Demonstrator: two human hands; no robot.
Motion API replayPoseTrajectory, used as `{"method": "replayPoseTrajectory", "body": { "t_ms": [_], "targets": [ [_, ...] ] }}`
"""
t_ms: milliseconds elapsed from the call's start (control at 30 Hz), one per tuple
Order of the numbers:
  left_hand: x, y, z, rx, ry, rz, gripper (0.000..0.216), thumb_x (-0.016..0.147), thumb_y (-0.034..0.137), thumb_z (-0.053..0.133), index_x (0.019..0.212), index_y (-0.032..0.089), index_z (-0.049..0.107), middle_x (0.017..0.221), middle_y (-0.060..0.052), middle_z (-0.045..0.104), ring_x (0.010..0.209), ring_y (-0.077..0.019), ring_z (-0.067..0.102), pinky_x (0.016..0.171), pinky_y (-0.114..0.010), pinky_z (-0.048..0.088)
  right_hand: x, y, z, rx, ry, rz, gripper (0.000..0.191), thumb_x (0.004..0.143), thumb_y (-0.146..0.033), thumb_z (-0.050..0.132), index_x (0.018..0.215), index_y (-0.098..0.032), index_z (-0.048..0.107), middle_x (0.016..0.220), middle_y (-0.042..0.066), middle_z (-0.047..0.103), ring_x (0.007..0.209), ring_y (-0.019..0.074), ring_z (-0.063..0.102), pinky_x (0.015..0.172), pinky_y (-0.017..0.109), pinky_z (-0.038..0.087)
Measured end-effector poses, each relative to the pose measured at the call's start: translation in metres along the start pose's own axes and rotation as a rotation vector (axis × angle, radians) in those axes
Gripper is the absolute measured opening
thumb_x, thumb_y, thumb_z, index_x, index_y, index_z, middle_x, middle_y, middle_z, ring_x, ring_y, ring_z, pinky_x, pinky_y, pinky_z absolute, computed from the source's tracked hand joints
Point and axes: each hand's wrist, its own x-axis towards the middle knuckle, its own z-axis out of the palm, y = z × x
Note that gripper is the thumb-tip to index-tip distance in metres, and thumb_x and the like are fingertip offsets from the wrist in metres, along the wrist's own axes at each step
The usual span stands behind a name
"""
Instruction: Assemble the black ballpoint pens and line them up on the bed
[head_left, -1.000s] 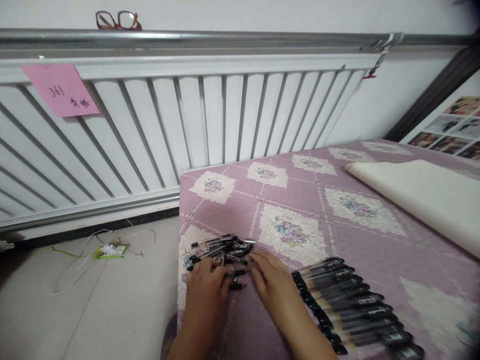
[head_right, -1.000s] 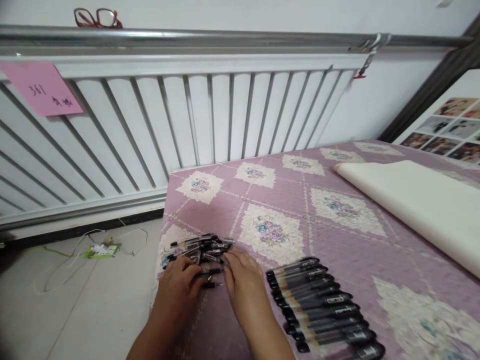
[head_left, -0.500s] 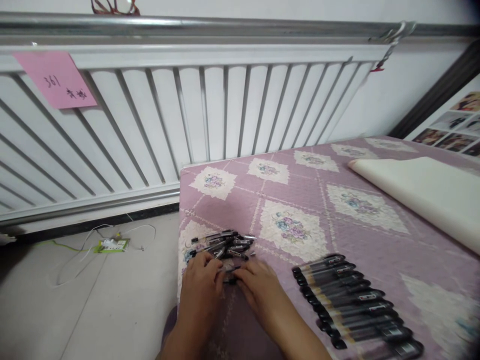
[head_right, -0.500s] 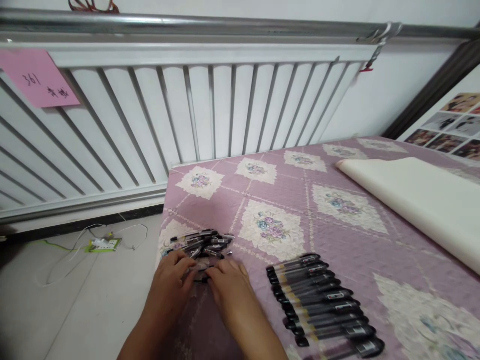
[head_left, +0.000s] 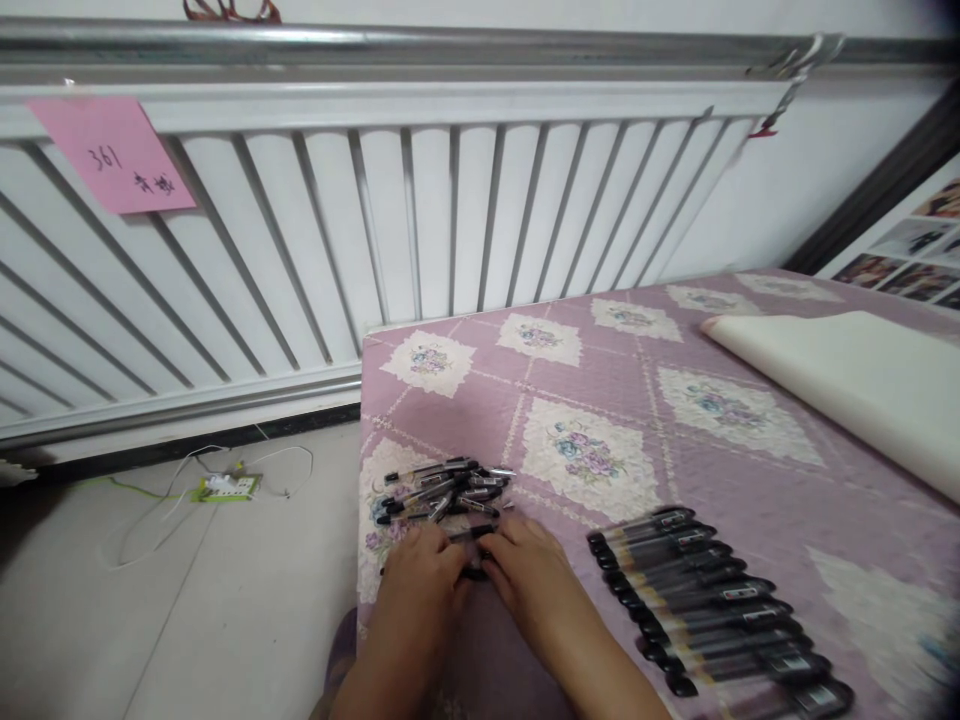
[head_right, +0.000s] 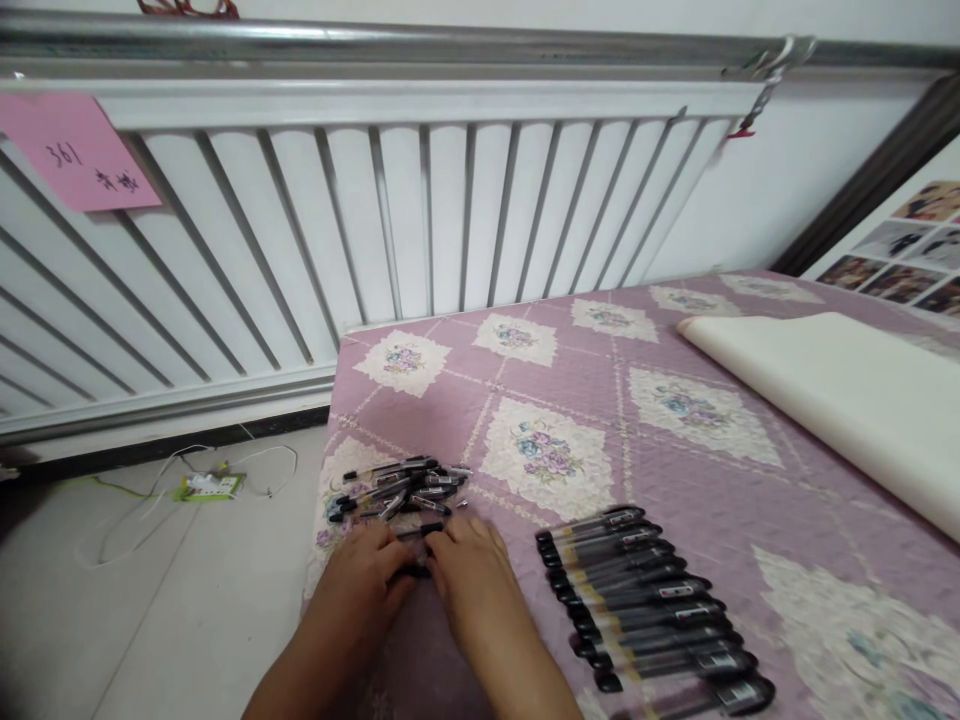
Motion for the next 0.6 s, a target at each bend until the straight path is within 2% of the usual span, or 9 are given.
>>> {"method": "replayPoseTrajectory", "body": {
  "t_ms": [133, 333, 467, 600],
  "targets": [
    [-0.001, -0.003, 0.003, -0.005, 0.035, 0.025, 0.02, 0.075, 0.011, 0.055, 0.081, 0.025, 0.068, 0.087, -0.004, 0.062, 0.087, -0.0241, 0.056, 0.077, -0.037, 0.044, 0.001, -0.001, -0.002, -0.014, -0.018, 0.004, 0.016, 0.081, -0.013, 0.059, 0.081, -0.025, 0.068, 0.088, 0.005, 0.065, 0.087, 0.0242, 0.058, 0.075, 0.036, 0.044],
    [-0.001, -0.004, 0.006, -0.023, 0.052, 0.048, 0.019, 0.075, 0.011, 0.053, 0.075, 0.025, 0.066, 0.085, -0.004, 0.062, 0.085, -0.0235, 0.056, 0.075, -0.036, 0.045, -0.001, 0.0, -0.003, 0.058, 0.037, -0.001, 0.016, 0.078, -0.009, 0.057, 0.079, -0.022, 0.066, 0.086, 0.005, 0.066, 0.086, 0.0229, 0.059, 0.076, 0.035, 0.046],
    [-0.002, -0.002, -0.001, -0.095, 0.044, 0.01, 0.019, 0.077, 0.012, 0.053, 0.08, 0.024, 0.066, 0.088, -0.004, 0.063, 0.088, -0.0234, 0.056, 0.078, -0.036, 0.044, -0.004, 0.006, -0.002, 0.286, 0.186, 0.018, 0.016, 0.079, -0.01, 0.052, 0.082, -0.021, 0.063, 0.085, 0.005, 0.067, 0.082, 0.0212, 0.062, 0.073, 0.033, 0.049],
    [-0.003, -0.005, -0.009, -0.248, 0.094, -0.054, 0.017, 0.081, 0.017, 0.05, 0.084, 0.025, 0.064, 0.088, -0.002, 0.064, 0.086, -0.0211, 0.057, 0.077, -0.033, 0.043, -0.005, 0.009, -0.004, 0.627, 0.306, 0.105, 0.016, 0.083, -0.021, 0.049, 0.089, -0.021, 0.063, 0.083, 0.003, 0.07, 0.076, 0.0185, 0.065, 0.07, 0.029, 0.051]
  ]
}}
